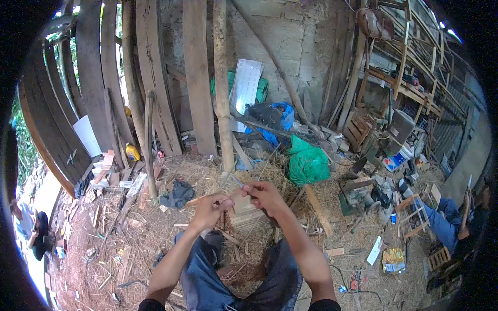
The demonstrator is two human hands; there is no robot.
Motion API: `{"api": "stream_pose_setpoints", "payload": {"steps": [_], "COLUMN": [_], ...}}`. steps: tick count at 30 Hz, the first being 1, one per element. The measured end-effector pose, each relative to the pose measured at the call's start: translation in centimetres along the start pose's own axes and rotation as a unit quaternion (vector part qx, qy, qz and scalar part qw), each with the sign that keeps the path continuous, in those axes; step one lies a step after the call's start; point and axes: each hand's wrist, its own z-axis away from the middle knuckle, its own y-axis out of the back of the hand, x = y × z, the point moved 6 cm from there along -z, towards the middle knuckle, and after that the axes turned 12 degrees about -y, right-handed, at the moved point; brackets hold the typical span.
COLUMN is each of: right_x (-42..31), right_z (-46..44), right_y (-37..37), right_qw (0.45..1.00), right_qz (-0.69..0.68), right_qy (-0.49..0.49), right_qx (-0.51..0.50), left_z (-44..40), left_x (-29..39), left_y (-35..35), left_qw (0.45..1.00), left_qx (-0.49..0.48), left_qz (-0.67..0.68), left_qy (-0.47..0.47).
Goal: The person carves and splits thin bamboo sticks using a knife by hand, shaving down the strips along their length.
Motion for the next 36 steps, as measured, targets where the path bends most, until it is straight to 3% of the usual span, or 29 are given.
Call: {"api": "stream_pose_setpoints", "payload": {"steps": [3,7,9,16,22,30,34,36], "right_x": [-1.3,-0.5,-1.4,-2.0,-2.8,-1.6,0.2,0.1], "right_z": [0.3,-1.0,-0.7,0.4,0.7,0.7,0.8,0.8], "right_y": [2.0,5.0,7.4,9.2,14.0,12.7,7.3,6.6], "right_qw": [0.999,0.999,0.997,0.994,0.992,0.984,0.994,0.994], "right_qz": [0.003,0.036,-0.014,0.033,0.005,-0.055,-0.04,-0.059], "right_qy": [0.003,-0.007,0.035,0.024,0.021,0.066,0.054,0.051], "right_qx": [0.047,0.027,0.068,0.099,0.127,0.156,0.089,0.071], "left_z": [0.4,0.6,0.9,1.0,1.6,0.5,0.0,0.3], "left_x": [0.6,0.5,0.2,0.7,0.7,0.4,1.6,2.3], "left_y": [0.2,-0.1,-0.2,-1.0,-0.3,-0.9,-1.6,-1.3], "left_qw": [0.999,1.0,0.999,0.997,0.991,0.994,0.984,0.966], "left_qx": [-0.007,-0.021,-0.05,-0.079,-0.115,-0.085,-0.057,-0.015], "left_qz": [-0.029,-0.009,0.02,-0.014,0.004,-0.072,-0.161,-0.211], "left_qy": [-0.013,0.005,0.01,0.006,0.069,-0.012,-0.058,-0.146]}}
